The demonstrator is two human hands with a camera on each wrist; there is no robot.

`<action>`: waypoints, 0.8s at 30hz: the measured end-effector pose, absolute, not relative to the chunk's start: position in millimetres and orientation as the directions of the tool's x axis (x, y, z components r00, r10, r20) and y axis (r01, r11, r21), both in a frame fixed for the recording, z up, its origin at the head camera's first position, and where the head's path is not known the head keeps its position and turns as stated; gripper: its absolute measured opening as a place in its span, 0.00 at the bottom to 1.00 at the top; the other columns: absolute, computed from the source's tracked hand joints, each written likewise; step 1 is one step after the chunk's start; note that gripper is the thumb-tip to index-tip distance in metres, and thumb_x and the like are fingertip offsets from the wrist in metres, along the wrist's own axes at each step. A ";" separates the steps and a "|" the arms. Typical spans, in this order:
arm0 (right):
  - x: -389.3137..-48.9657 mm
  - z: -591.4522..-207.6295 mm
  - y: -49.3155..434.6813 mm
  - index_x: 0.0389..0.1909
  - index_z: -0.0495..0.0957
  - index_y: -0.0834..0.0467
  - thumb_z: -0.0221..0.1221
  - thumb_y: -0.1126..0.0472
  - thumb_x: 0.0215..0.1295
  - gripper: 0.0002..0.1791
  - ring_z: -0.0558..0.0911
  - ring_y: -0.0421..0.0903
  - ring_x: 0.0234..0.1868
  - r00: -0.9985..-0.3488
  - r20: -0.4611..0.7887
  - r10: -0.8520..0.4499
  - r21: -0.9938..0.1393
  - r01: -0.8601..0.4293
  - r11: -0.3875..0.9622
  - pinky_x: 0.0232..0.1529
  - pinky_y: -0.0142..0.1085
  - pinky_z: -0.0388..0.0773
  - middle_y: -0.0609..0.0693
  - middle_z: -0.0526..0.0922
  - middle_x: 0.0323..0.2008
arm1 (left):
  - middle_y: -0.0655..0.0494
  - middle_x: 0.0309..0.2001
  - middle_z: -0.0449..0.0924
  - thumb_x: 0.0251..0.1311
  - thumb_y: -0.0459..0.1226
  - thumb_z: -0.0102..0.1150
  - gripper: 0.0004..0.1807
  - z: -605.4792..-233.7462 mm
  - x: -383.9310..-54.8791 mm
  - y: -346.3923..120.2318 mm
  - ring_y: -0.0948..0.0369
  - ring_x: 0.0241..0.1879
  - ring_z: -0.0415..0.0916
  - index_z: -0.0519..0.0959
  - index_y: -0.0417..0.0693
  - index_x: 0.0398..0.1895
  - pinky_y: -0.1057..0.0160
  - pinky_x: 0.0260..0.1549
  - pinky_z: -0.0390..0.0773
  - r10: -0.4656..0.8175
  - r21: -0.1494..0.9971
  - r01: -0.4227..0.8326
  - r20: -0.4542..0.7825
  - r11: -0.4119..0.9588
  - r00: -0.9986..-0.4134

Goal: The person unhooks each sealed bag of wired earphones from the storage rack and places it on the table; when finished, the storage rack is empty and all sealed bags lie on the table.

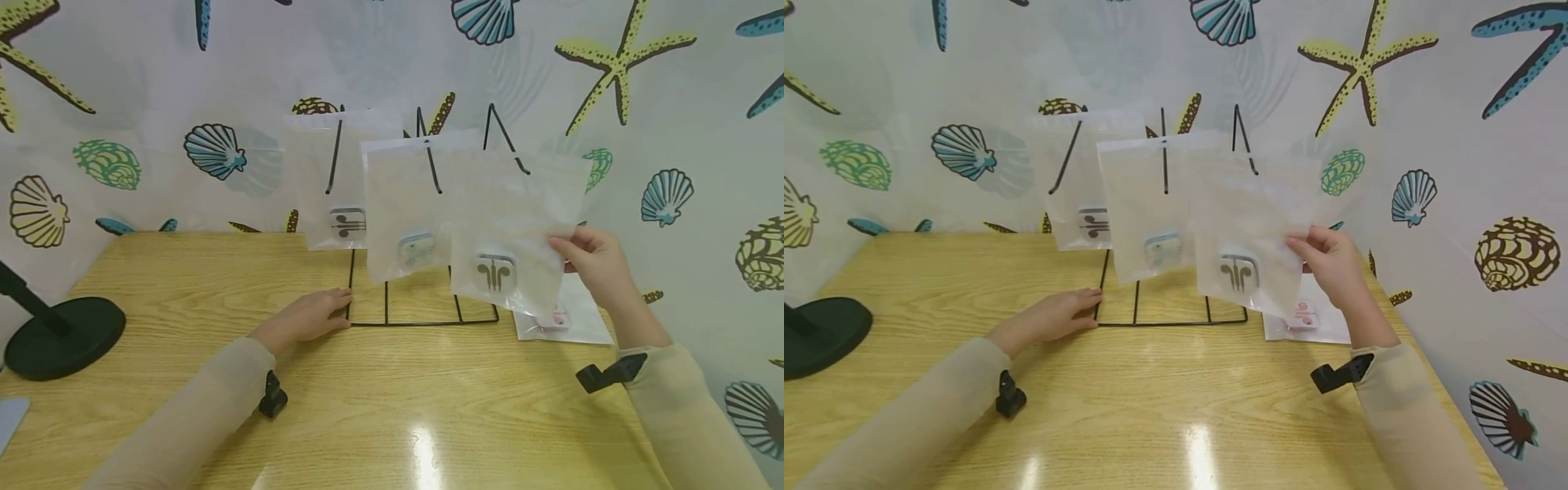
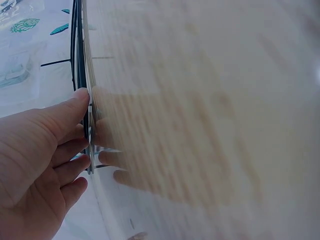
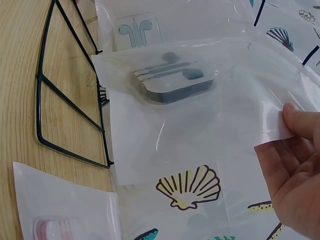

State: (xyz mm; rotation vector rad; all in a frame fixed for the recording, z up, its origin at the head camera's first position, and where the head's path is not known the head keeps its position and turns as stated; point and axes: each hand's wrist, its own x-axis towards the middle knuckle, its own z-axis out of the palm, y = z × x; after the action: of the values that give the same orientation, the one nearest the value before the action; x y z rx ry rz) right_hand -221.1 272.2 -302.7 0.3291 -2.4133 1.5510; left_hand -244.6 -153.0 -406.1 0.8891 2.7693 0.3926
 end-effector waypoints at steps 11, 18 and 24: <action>-208.4 -299.6 275.1 0.39 0.81 0.59 0.58 0.59 0.64 0.08 0.80 0.38 0.28 -0.938 0.337 -0.079 -0.855 -0.340 0.392 0.28 0.28 0.79 0.40 0.82 0.28 | 0.39 0.66 0.56 0.64 0.42 0.54 0.32 -405.8 -244.8 -153.4 0.45 0.65 0.52 0.61 0.31 0.64 0.49 0.61 0.57 0.595 0.315 0.540 -0.112 0.781 -0.796; -203.5 -299.9 275.8 0.41 0.82 0.58 0.58 0.61 0.63 0.08 0.81 0.38 0.29 -0.937 0.340 -0.082 -0.869 -0.346 0.353 0.28 0.28 0.79 0.41 0.83 0.29 | 0.39 0.66 0.56 0.64 0.42 0.54 0.32 -407.3 -245.2 -153.8 0.45 0.65 0.52 0.61 0.31 0.65 0.48 0.61 0.56 0.598 0.313 0.542 -0.114 0.780 -0.794; -202.1 -301.0 277.7 0.39 0.82 0.57 0.59 0.61 0.63 0.07 0.80 0.38 0.28 -0.939 0.335 -0.083 -0.867 -0.341 0.363 0.28 0.28 0.79 0.41 0.83 0.28 | 0.39 0.66 0.56 0.64 0.43 0.54 0.32 -406.9 -245.3 -154.0 0.45 0.65 0.52 0.61 0.31 0.64 0.49 0.61 0.57 0.603 0.315 0.547 -0.109 0.775 -0.791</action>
State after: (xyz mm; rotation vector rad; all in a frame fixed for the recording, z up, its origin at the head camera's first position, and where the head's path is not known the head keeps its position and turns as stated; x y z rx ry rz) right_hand -202.1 277.7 -301.0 0.3795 -2.3908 1.6067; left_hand -245.3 -154.0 -406.9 0.9062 2.7651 0.3974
